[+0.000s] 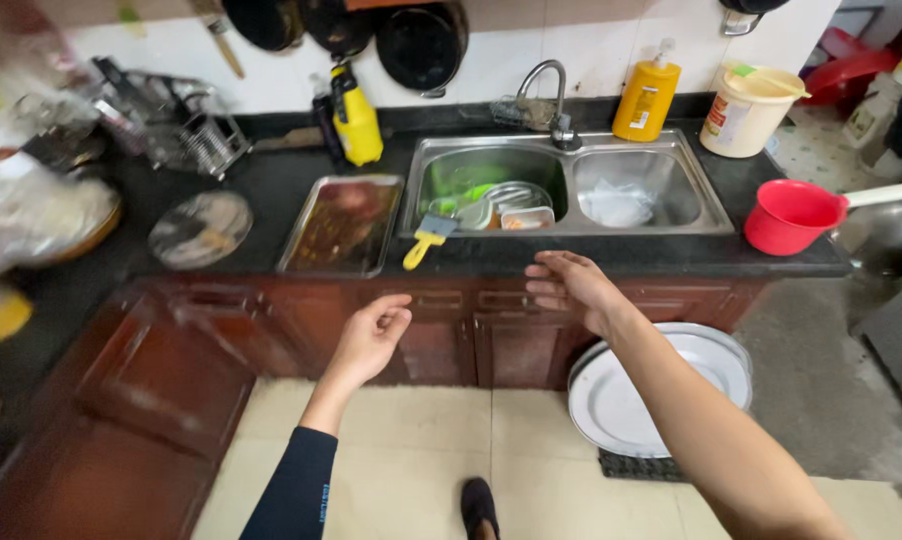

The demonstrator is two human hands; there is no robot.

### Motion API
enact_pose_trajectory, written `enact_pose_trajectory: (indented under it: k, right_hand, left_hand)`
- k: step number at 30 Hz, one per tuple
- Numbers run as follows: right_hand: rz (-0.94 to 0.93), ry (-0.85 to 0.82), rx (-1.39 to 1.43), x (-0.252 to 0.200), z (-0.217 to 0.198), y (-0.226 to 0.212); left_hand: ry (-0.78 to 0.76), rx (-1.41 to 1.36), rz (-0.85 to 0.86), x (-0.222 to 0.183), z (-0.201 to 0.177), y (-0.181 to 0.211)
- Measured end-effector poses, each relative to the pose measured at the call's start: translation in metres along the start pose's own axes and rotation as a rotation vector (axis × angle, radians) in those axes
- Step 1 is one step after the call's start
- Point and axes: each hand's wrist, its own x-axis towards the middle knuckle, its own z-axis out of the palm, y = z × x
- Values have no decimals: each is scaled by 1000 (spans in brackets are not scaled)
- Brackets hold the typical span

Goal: The person washes a yellow brush, plastic containers, a bowl, and other dishes in a kitchen sink, then pours water from a red cup into a large dough mixer.

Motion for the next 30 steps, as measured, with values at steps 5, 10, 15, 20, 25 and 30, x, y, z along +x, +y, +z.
enact_pose_trajectory:
  k: [5, 10, 15, 20, 25, 30]
  right_hand:
    - [-65, 112, -5, 115, -30, -56]
    - [-36, 190, 71, 200, -75, -93]
    - [-277, 214, -2, 289, -83, -148]
    - [-706, -101, 20, 365, -64, -273]
    - [-868, 139, -279, 401, -62, -307]
    - [-975, 254, -407, 419, -55, -321]
  left_hand:
    - [-91, -52, 46, 182, 31, -32]
    - [-158, -120, 155, 344, 103, -27]
    - [-126, -151, 285, 475, 175, -31]
    - [-42, -128, 240, 580, 214, -12]
    - [64, -808, 191, 602, 192, 48]
    - [185, -928, 74, 611, 153, 103]
